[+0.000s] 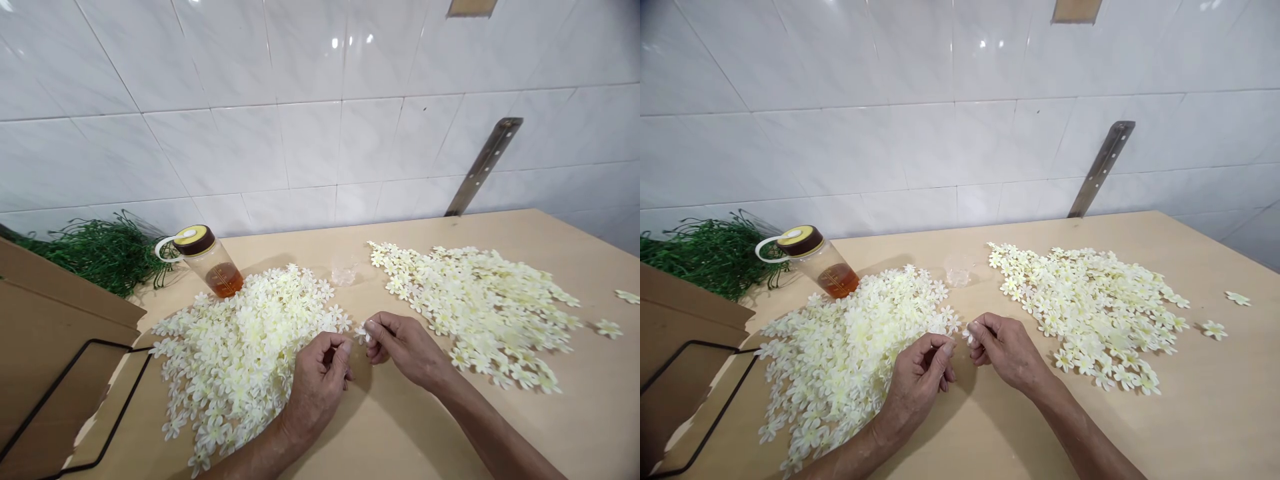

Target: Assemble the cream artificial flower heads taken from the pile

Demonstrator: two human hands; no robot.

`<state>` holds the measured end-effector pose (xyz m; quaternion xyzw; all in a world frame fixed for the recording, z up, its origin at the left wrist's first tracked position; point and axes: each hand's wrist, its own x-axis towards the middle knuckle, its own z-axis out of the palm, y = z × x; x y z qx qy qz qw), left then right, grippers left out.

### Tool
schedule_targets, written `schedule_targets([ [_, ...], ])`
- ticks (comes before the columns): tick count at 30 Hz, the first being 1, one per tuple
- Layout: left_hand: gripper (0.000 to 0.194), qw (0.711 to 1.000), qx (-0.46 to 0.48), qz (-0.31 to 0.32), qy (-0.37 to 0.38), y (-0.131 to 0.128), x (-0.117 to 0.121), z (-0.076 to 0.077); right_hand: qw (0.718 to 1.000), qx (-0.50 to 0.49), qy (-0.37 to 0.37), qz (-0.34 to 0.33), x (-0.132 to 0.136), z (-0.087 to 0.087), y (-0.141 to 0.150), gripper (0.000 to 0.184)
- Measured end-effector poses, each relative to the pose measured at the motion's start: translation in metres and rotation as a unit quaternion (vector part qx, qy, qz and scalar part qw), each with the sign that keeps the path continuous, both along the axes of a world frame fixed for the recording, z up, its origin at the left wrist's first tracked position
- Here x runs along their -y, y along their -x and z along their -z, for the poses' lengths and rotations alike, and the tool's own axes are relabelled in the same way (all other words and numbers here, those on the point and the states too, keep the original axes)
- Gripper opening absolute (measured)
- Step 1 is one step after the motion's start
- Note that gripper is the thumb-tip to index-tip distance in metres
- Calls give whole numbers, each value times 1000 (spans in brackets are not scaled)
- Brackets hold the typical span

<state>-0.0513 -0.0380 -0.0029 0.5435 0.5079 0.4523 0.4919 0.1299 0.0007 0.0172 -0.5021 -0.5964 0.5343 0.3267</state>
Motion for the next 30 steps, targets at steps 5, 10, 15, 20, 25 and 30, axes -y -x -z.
schedule_targets([
  [5, 25, 1000, 1, 2, -1, 0, 0, 3, 998, -49, -8, 30, -2, 1, -2, 40],
  [10, 25, 1000, -6, 5, 1, 0, 1, 3, 998, -43, -30, 43, -4, 3, -3, 31],
  [15, 25, 1000, -3, 8, -3, 0, 0, 3, 998, 3, -54, 37, -3, 3, -3, 29],
  [20, 25, 1000, 0, 5, -4, 0, -1, 3, 998, 22, -50, 26, -1, 2, -3, 33],
  [25, 24, 1000, 0, 6, -4, 0, 0, 2, 999, -21, -29, 10, 0, 4, -2, 32],
  [30, 26, 1000, -8, 6, -6, 0, 0, 2, 998, -7, -49, 32, -1, 4, -2, 28],
])
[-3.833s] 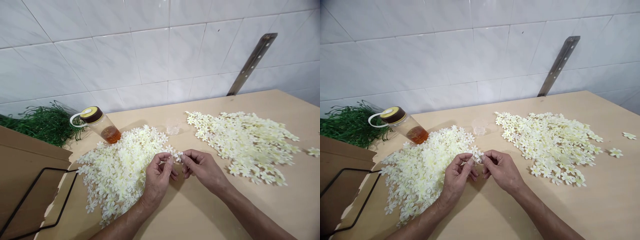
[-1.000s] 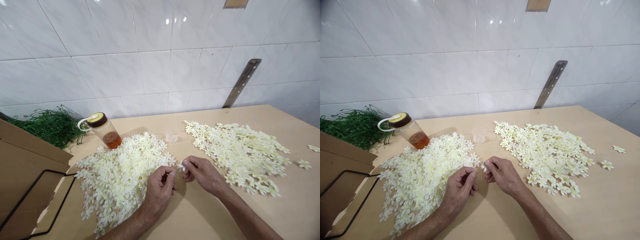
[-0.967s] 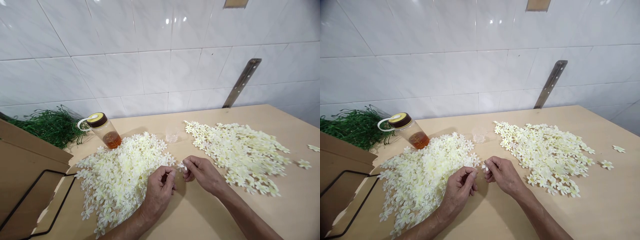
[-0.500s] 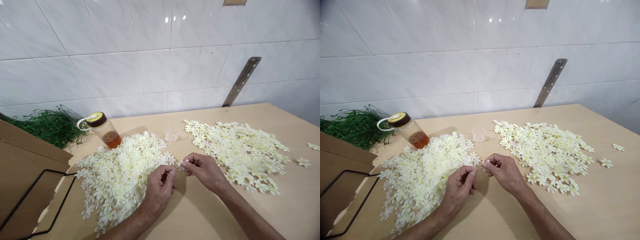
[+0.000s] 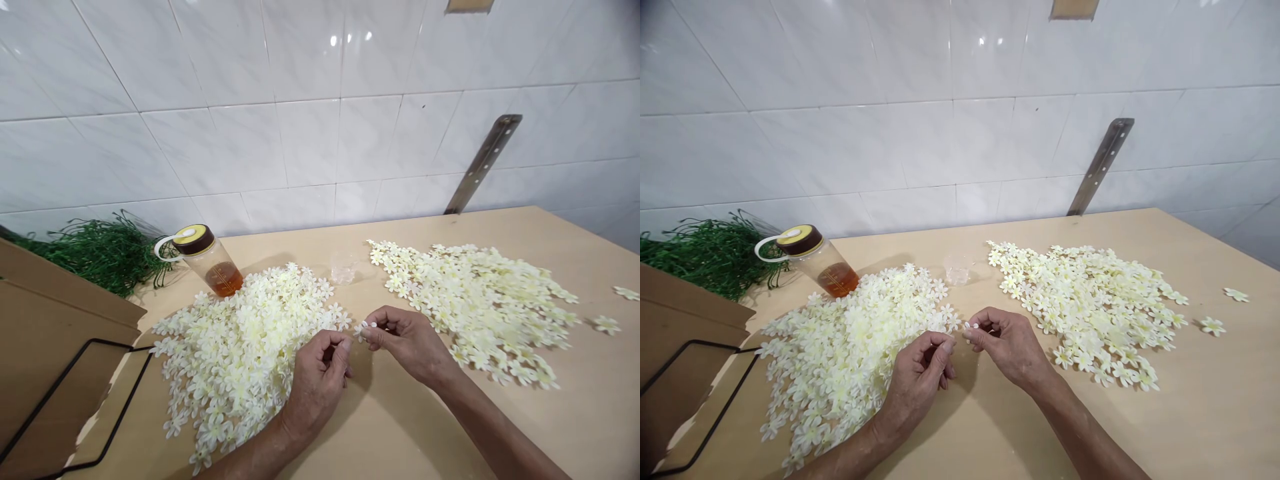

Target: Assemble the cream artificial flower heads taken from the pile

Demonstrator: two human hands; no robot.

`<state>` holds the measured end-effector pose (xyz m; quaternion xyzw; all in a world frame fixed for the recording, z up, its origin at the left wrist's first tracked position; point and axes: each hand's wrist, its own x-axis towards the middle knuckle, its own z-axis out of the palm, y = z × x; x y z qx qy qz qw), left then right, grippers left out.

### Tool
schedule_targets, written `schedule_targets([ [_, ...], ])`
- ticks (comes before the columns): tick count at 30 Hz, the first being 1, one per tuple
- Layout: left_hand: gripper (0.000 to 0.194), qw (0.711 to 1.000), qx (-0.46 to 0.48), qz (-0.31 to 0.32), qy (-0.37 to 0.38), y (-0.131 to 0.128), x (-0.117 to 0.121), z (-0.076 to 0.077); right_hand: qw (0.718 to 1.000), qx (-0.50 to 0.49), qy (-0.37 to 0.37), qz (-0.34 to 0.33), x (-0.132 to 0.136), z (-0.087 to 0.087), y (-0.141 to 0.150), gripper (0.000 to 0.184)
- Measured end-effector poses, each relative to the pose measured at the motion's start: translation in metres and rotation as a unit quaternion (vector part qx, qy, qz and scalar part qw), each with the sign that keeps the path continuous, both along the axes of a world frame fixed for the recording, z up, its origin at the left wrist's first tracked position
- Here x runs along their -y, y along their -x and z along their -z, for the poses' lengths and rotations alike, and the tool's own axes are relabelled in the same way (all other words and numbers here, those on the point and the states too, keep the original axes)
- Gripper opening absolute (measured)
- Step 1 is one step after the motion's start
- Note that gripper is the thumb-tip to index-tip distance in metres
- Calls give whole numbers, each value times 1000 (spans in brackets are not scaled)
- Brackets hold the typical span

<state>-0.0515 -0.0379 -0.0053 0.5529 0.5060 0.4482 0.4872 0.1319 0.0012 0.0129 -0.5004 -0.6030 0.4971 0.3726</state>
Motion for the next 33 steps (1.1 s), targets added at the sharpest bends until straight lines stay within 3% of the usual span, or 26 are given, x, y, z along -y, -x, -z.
schedule_targets([
  [4, 26, 1000, -2, 1, 3, 0, 0, 2, 1000, -3, 9, 0, 0, -3, 2, 25],
  [11, 29, 999, 37, 12, 15, -1, 0, 0, 996, -30, 50, -67, 2, -3, 6, 29],
  [20, 27, 998, 55, -5, -2, -1, -2, 3, 997, -17, 46, -63, 9, -2, 14, 29],
  [22, 27, 999, 47, -9, -1, 0, -3, 4, 996, 32, 17, -77, 9, -6, 13, 31],
  [24, 27, 999, 38, -10, 6, 0, -3, 4, 989, 113, -61, -70, 4, -14, 8, 30],
  [28, 27, 1000, 23, 0, 21, -1, -1, 0, 931, 265, -251, -2, -17, -39, -4, 26],
  [30, 27, 1000, 18, 3, 24, -2, 2, -2, 898, 317, -306, -10, -32, -54, -6, 24],
  [33, 28, 999, 19, 9, 24, -3, 4, -3, 822, 427, -372, -50, -56, -75, 2, 28],
])
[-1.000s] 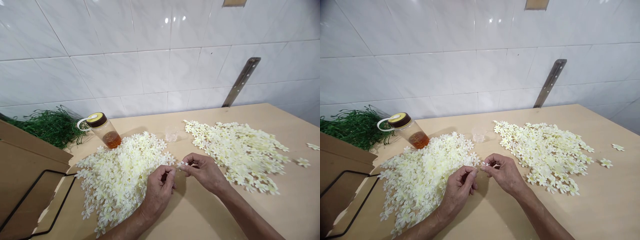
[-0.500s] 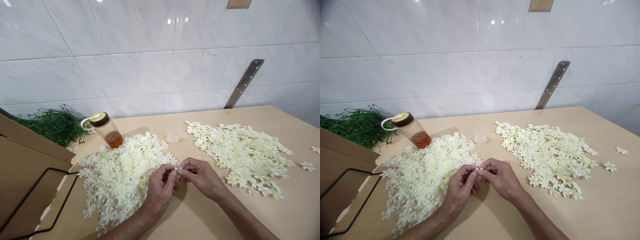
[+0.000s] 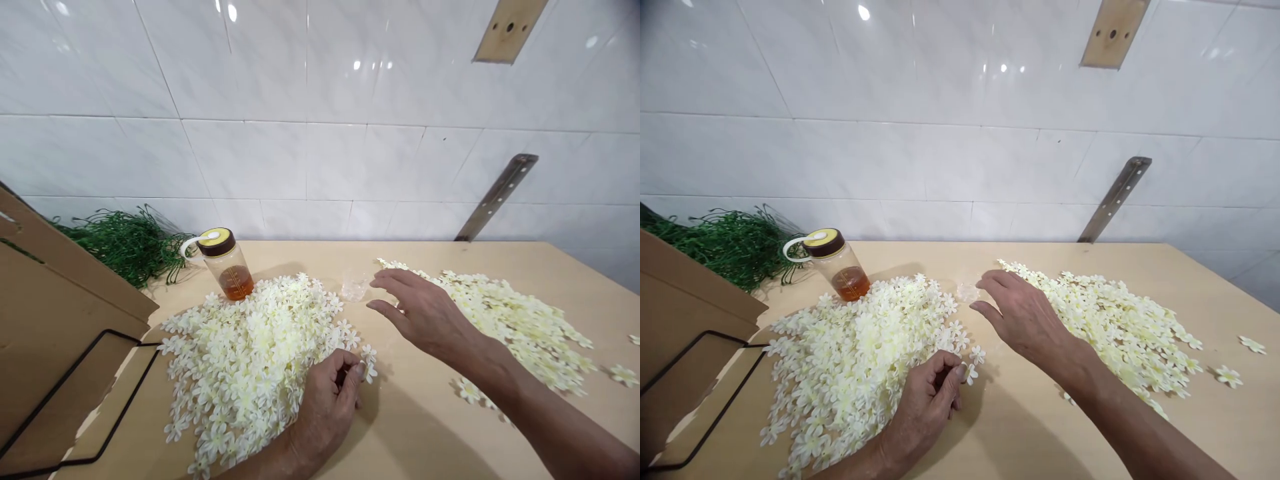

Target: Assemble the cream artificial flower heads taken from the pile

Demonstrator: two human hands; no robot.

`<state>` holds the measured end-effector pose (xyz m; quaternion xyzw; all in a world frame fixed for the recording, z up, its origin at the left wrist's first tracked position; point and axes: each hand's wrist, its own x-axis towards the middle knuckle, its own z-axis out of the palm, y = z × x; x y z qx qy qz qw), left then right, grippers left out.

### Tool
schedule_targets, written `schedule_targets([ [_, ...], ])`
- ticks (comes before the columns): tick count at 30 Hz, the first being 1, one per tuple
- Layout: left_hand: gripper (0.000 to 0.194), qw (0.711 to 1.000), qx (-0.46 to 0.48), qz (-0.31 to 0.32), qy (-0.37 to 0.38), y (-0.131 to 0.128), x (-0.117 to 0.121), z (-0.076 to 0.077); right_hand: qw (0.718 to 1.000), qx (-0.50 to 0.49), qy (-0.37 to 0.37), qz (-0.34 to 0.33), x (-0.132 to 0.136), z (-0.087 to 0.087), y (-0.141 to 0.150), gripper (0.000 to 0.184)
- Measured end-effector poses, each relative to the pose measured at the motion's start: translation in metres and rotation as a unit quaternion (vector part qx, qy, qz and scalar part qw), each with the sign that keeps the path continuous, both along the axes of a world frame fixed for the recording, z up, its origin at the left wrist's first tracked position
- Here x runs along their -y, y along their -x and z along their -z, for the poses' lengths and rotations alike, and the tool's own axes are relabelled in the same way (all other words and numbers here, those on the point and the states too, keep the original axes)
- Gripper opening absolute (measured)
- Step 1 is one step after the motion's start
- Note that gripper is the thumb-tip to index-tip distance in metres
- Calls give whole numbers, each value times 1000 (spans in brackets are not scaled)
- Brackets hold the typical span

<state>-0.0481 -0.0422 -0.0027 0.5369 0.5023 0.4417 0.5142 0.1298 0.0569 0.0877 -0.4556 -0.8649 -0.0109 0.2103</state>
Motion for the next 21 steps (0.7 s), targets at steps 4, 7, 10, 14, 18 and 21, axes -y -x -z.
schedule_targets([
  [4, 28, 1000, 2, 13, -17, -1, 1, 6, 984, 163, 78, -7, -31, -9, 21, 34],
  [7, 27, 999, 1, 17, -29, -1, 1, 11, 966, 212, 147, 0, -48, -4, 35, 30],
  [10, 26, 999, 0, 13, -34, 0, 2, 13, 954, 233, 188, -7, -57, 3, 42, 25],
  [14, 26, 999, -4, 12, -31, 0, 3, 13, 949, 231, 215, -18, -61, 8, 47, 25],
  [18, 27, 1000, -9, 12, -27, 0, 2, 13, 946, 216, 241, -13, -61, 10, 47, 31],
  [21, 28, 1000, -7, 15, -27, -1, 1, 14, 944, 199, 263, -10, -61, 9, 45, 34],
])
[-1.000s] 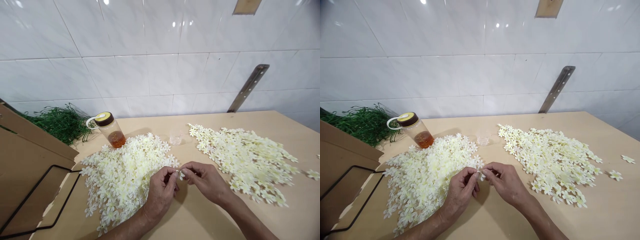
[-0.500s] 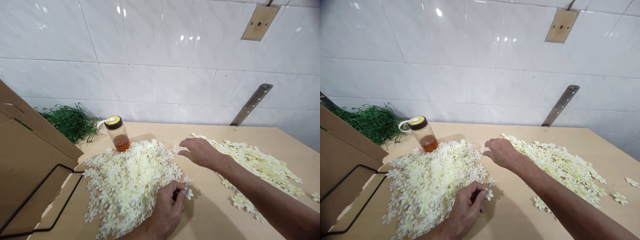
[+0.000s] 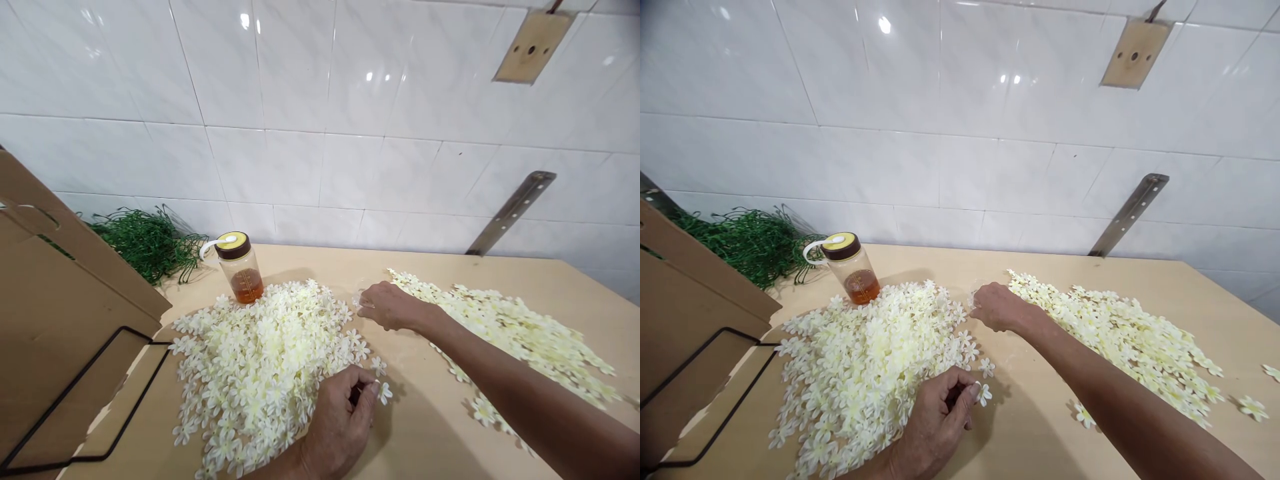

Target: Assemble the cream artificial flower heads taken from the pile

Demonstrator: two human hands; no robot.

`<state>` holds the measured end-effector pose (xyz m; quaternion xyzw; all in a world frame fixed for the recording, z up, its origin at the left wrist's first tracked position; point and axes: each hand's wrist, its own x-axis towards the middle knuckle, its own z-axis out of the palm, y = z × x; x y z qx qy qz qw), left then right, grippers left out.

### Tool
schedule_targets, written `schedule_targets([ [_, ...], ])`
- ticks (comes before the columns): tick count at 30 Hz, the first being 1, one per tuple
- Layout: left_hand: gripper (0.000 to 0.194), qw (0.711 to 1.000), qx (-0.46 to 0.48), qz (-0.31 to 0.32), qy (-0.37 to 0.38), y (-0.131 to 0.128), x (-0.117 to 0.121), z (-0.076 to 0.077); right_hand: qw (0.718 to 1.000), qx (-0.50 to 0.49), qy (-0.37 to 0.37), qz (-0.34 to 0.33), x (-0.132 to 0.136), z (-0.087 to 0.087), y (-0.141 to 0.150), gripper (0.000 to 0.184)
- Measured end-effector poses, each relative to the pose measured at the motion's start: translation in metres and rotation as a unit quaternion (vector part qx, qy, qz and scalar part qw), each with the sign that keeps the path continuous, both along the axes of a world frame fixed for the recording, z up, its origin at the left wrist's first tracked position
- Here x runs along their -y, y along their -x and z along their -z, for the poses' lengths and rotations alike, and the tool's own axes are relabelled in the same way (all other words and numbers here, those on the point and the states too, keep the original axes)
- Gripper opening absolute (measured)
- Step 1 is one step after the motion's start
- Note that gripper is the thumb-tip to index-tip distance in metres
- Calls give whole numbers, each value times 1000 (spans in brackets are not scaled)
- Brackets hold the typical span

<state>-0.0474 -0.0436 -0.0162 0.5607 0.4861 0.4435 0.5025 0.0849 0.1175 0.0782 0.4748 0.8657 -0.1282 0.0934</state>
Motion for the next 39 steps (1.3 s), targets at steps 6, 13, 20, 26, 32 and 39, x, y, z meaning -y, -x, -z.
schedule_targets([
  [6, 28, 1000, 10, 5, 8, 0, -1, 2, 998, -44, -32, 15, 1, -17, -5, 30],
  [13, 28, 999, 17, -22, 16, 2, -3, -4, 930, -281, -197, 130, 38, -26, -23, 22],
  [20, 25, 999, -17, -31, -2, 4, -6, -7, 908, -355, 174, 142, 99, 28, -47, 37],
  [26, 19, 998, -50, 3, -31, 4, -6, -8, 866, -405, 253, 152, 116, 47, -43, 27],
  [32, 21, 996, -72, 13, -51, 4, -4, -5, 873, -416, 202, 153, 119, 53, -45, 21],
  [39, 20, 997, -76, 1, -28, 4, -2, -6, 876, -430, 124, 180, 117, 53, -60, 23],
])
